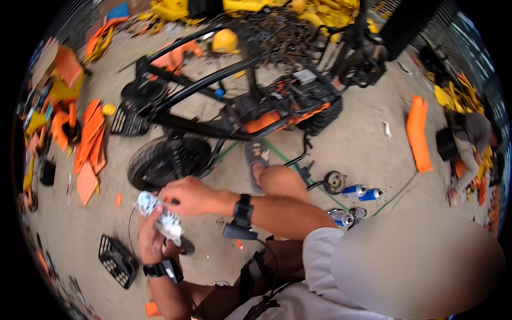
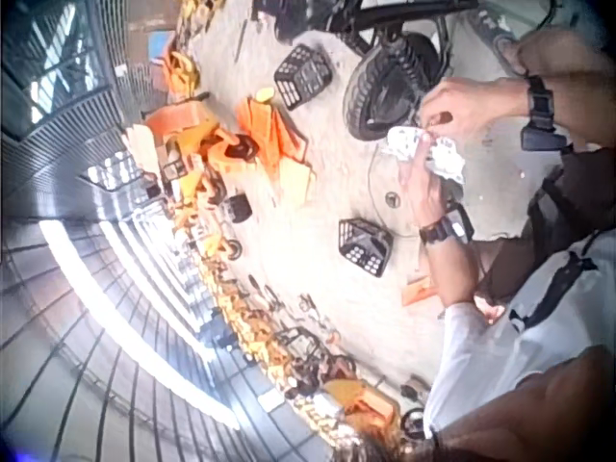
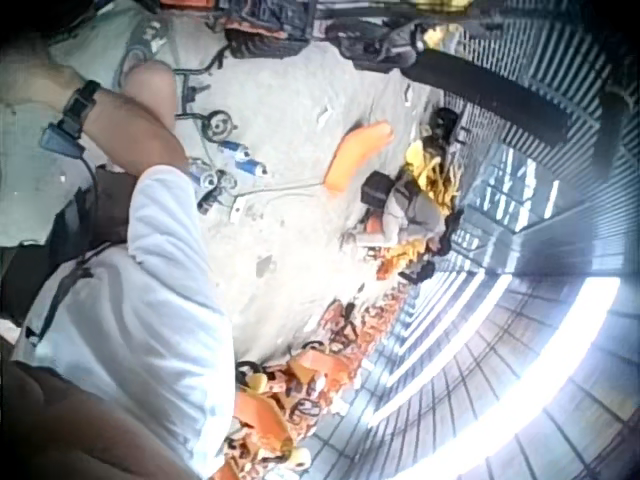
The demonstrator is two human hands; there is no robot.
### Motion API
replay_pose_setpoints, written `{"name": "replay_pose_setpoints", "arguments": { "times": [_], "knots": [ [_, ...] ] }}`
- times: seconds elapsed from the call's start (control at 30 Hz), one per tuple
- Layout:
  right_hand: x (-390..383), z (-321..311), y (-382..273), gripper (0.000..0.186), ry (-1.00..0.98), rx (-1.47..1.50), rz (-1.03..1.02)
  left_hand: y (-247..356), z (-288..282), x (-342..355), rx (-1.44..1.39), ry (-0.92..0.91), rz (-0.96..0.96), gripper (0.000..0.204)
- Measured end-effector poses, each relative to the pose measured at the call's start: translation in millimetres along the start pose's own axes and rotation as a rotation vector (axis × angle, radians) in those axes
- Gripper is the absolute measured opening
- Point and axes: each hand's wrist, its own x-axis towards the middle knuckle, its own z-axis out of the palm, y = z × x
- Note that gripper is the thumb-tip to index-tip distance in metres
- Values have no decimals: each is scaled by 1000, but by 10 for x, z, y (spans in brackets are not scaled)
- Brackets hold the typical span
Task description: The person works on a white plastic motorcycle component, using a screwdriver to remove or tighten screws on a circuit board and picking at the surface with their hands.
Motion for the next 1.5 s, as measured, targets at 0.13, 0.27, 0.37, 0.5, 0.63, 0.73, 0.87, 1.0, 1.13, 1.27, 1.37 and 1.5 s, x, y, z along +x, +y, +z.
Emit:
{"name": "replay_pose_setpoints", "arguments": {
  "times": [0.13,0.27,0.37,0.5,0.63,0.73,0.87,1.0,1.13,1.27,1.37,1.5],
  "knots": [
    [-7,-60,97,14,72,-107,109,36,-141,70,-55,-125,-83,61],
    [-94,81,452,13,172,-51,325,214,-216,-27,-118,-248,-14,75],
    [-370,284,1039,14,283,23,594,251,-238,-55,-105,-292,47,78],
    [-957,560,1769,14,524,237,1077,309,-184,-76,-68,-268,81,77],
    [-2071,940,2242,13,627,419,1428,321,-280,-113,-6,-173,121,71],
    [-2630,1106,2274,12,708,585,1682,323,-329,-140,2,-139,153,68],
    [-3050,1308,2249,14,695,576,1767,327,-267,-153,69,-41,145,70],
    [-3170,1471,2250,15,711,558,1743,320,-201,-145,126,36,146,71],
    [-3060,1461,2241,15,711,629,1703,308,-153,-152,141,53,163,74],
    [-3187,1396,2201,13,773,735,1682,312,-130,-143,96,90,152,67],
    [-3392,1417,2240,13,842,712,1685,294,-125,-116,78,61,194,66],
    [-3180,1379,2276,17,845,494,1647,296,-128,-62,92,-43,238,65]
  ]
}}
